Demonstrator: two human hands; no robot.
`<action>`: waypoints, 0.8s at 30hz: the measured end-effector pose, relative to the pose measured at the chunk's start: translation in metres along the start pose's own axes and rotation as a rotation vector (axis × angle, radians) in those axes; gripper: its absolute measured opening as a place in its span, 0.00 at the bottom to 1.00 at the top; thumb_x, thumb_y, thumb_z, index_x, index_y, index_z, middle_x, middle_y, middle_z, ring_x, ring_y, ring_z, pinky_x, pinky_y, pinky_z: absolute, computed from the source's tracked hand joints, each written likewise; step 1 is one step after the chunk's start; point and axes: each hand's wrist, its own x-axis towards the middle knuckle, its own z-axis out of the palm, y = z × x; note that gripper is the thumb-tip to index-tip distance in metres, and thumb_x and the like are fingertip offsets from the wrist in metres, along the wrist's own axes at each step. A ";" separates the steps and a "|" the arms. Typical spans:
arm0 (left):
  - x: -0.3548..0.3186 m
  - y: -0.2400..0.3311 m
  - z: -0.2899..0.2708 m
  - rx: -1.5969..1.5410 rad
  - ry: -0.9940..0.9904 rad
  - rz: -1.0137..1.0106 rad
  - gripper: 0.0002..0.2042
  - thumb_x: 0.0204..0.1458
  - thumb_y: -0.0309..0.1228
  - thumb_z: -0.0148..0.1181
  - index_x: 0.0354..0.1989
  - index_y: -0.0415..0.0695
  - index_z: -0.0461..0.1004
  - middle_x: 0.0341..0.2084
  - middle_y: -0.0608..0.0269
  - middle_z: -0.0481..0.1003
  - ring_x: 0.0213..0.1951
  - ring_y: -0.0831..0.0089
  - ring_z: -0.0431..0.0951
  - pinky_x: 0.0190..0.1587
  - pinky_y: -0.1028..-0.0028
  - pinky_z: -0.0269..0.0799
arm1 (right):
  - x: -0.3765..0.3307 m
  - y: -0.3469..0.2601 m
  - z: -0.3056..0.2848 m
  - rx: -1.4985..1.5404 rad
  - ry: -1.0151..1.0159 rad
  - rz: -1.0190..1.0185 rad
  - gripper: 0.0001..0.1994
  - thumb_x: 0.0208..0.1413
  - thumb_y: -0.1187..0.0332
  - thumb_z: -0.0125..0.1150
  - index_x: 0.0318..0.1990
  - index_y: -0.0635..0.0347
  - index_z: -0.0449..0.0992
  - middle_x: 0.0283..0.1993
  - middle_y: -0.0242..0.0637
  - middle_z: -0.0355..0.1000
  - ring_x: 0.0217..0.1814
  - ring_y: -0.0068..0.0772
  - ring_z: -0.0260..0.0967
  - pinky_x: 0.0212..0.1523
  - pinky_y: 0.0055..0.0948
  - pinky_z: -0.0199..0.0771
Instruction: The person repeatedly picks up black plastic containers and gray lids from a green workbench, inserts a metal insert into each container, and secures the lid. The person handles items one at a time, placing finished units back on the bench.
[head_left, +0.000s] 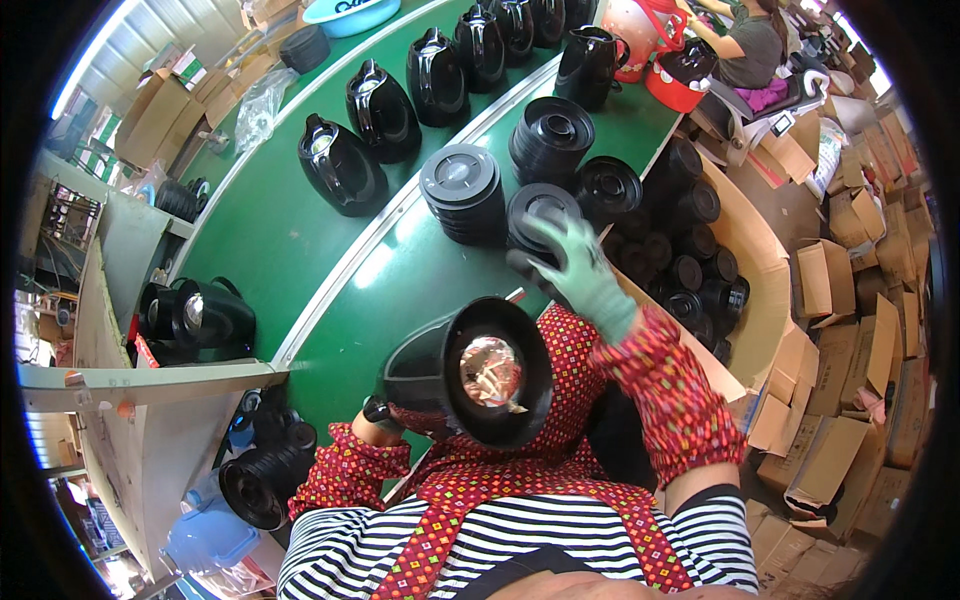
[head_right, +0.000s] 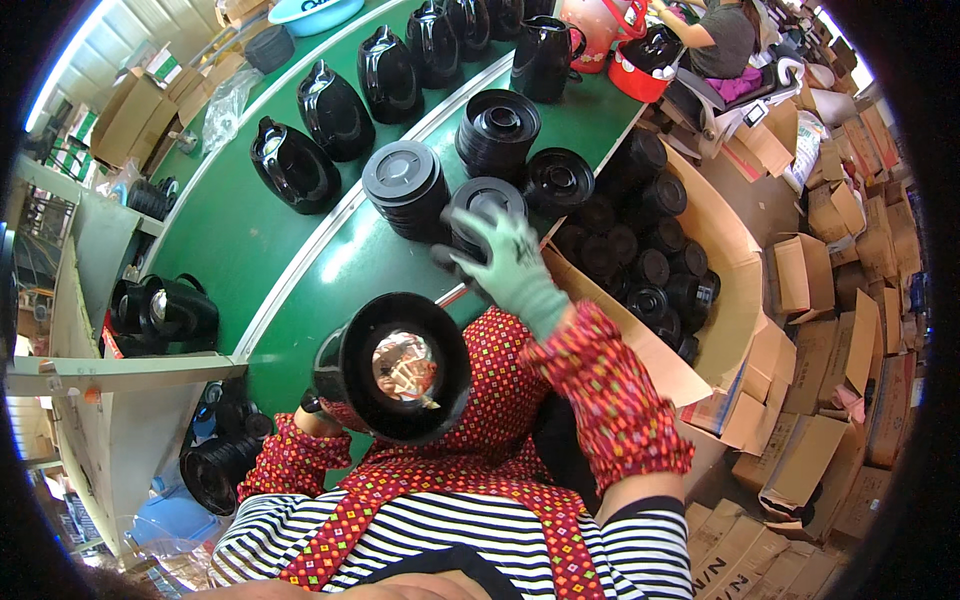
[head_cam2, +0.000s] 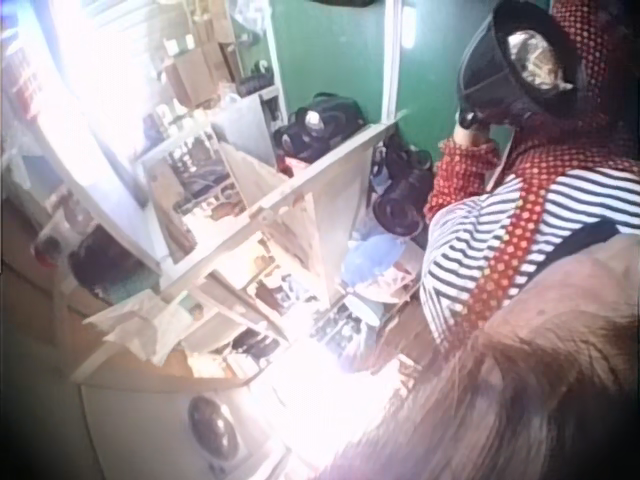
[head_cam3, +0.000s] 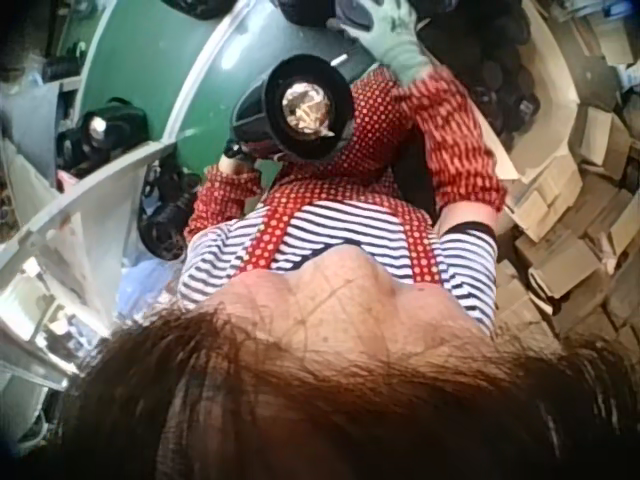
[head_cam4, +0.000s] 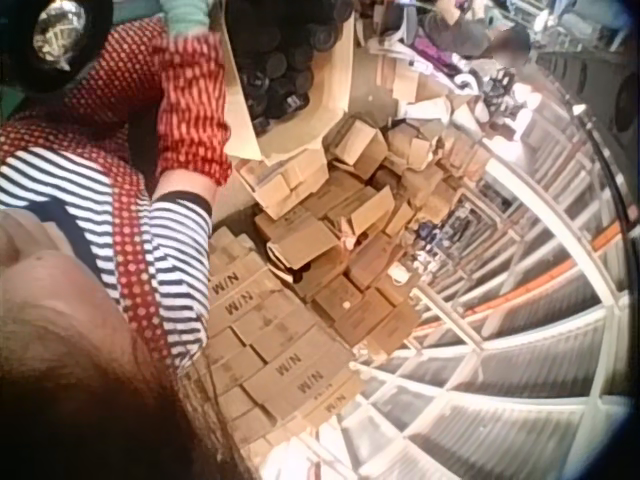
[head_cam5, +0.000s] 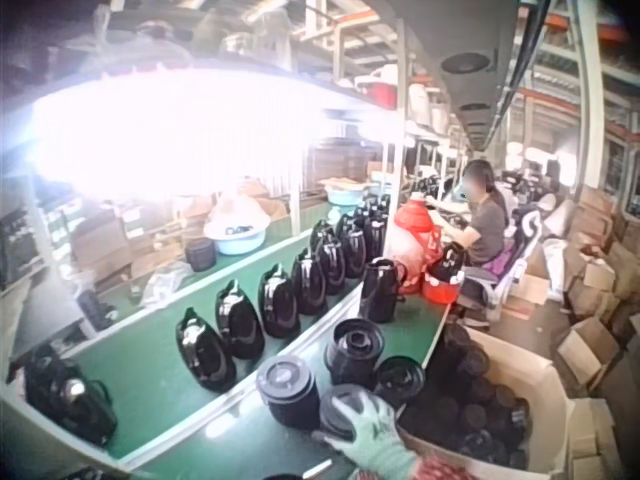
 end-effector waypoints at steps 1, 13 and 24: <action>-0.004 0.002 -0.005 -0.016 0.037 0.015 0.38 0.58 0.36 0.72 0.74 0.35 0.63 0.70 0.50 0.70 0.68 0.62 0.72 0.70 0.61 0.69 | 0.018 0.020 0.010 -0.467 0.120 0.056 0.44 0.54 0.32 0.69 0.76 0.38 0.68 0.79 0.60 0.56 0.81 0.63 0.53 0.78 0.55 0.53; -0.009 0.011 -0.016 -0.024 0.174 0.164 0.35 0.59 0.29 0.71 0.73 0.34 0.64 0.68 0.50 0.72 0.65 0.63 0.76 0.67 0.62 0.73 | -0.009 0.021 0.013 -0.100 0.336 -0.162 0.45 0.55 0.44 0.72 0.77 0.52 0.64 0.73 0.55 0.61 0.74 0.61 0.57 0.76 0.52 0.55; 0.011 -0.018 0.042 0.422 0.110 0.329 0.33 0.49 0.31 0.78 0.63 0.33 0.73 0.57 0.49 0.79 0.56 0.62 0.81 0.61 0.62 0.77 | -0.151 -0.055 -0.011 0.422 0.299 -0.219 0.46 0.63 0.38 0.63 0.77 0.64 0.61 0.79 0.51 0.59 0.81 0.51 0.54 0.79 0.45 0.51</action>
